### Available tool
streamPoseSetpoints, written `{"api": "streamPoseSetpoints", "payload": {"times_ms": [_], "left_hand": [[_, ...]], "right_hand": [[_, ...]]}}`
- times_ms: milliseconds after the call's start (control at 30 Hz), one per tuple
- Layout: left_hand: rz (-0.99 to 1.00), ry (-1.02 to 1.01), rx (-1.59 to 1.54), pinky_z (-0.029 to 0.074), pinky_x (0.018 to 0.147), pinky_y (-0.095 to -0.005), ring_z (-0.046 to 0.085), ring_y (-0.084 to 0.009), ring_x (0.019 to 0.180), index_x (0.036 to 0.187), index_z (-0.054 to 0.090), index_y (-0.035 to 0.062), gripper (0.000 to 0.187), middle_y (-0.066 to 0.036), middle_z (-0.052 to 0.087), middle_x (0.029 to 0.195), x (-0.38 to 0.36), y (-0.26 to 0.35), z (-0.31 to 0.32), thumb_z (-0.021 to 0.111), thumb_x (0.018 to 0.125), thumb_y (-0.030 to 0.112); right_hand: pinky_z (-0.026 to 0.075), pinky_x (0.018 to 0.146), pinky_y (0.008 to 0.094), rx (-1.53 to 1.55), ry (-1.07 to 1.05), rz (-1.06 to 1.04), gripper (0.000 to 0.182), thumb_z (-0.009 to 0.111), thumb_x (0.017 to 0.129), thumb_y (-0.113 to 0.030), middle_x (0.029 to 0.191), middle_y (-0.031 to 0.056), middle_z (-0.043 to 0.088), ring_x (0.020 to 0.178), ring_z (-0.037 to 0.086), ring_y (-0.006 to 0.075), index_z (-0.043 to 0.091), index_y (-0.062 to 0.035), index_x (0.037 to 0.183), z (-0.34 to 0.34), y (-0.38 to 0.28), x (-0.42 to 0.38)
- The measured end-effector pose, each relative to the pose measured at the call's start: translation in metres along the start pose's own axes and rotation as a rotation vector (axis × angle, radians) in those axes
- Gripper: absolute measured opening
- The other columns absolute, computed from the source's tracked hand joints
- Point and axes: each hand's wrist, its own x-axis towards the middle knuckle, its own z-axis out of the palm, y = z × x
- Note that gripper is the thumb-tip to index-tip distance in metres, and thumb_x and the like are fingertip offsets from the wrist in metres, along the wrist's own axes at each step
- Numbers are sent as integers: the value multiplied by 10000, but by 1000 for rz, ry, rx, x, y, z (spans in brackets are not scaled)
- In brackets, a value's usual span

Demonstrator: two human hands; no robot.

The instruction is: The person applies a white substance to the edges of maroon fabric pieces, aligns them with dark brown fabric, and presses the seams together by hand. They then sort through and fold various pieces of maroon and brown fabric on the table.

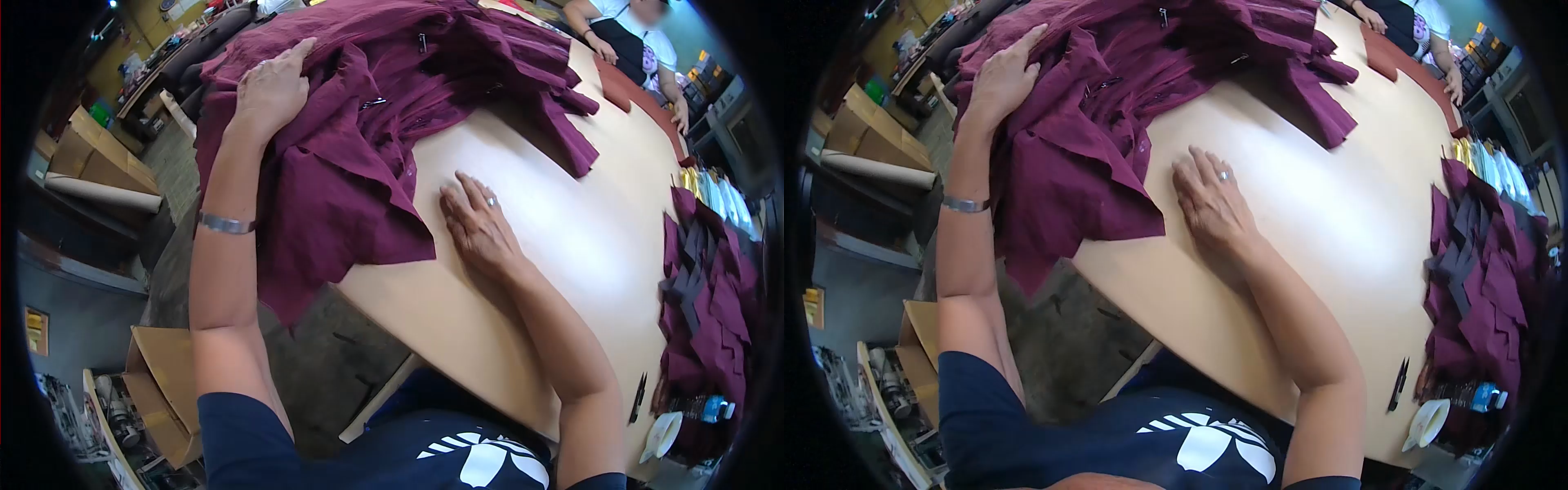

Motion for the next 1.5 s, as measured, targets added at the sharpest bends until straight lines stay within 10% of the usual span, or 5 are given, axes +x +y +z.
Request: {"api": "streamPoseSetpoints", "payload": {"times_ms": [200, 433, 967, 1300, 1500], "left_hand": [[470, 360, -158, 361, 962, -414, 489, -303, 1130, 1215, 493, 138, 415, -98, 520, 1239, -57, 75, -29, 562, 806, 130], [903, -265, -476, 328, 982, -418, 413, -289, 1200, 1186, 513, 103, 469, -90, 452, 1298, -187, 203, -5, 633, 734, 70], [784, -262, -585, 274, 1021, -437, 413, -315, 1191, 1158, 548, 75, 364, -125, 467, 1280, -243, 267, 2, 563, 795, 91], [772, -322, -598, 273, 1016, -469, 404, -346, 1184, 1134, 553, 63, 380, -146, 456, 1278, -239, 270, -2, 579, 755, 64], [783, -329, -567, 273, 1014, -478, 397, -355, 1184, 1113, 556, 62, 373, -160, 452, 1274, -238, 271, 0, 581, 741, 59]], "right_hand": [[327, 1013, 433, 243, -93, -4, 452, 559, 801, -88, 1299, 227, 375, 1210, 378, 373, 446, -40, 1236, -37, -19, -94], [468, 807, 356, 115, -13, 151, 262, 574, 741, -38, 999, 122, 585, 918, 578, 276, 560, -28, 1002, -112, -40, -209], [395, 880, 511, -1314, 46, 717, 529, 598, 713, -44, 1341, 88, 395, 1204, 400, 311, 481, -125, 1223, -284, 93, -373], [455, 883, 400, -547, -57, 1031, 387, 459, 765, -104, 1092, 119, 608, 1013, 574, 294, 599, -142, 1125, -408, 147, -348], [427, 916, 411, -1180, 79, 1213, 385, 493, 771, -152, 1150, 102, 579, 1091, 527, 293, 584, -165, 1146, -466, 195, -369]]}}
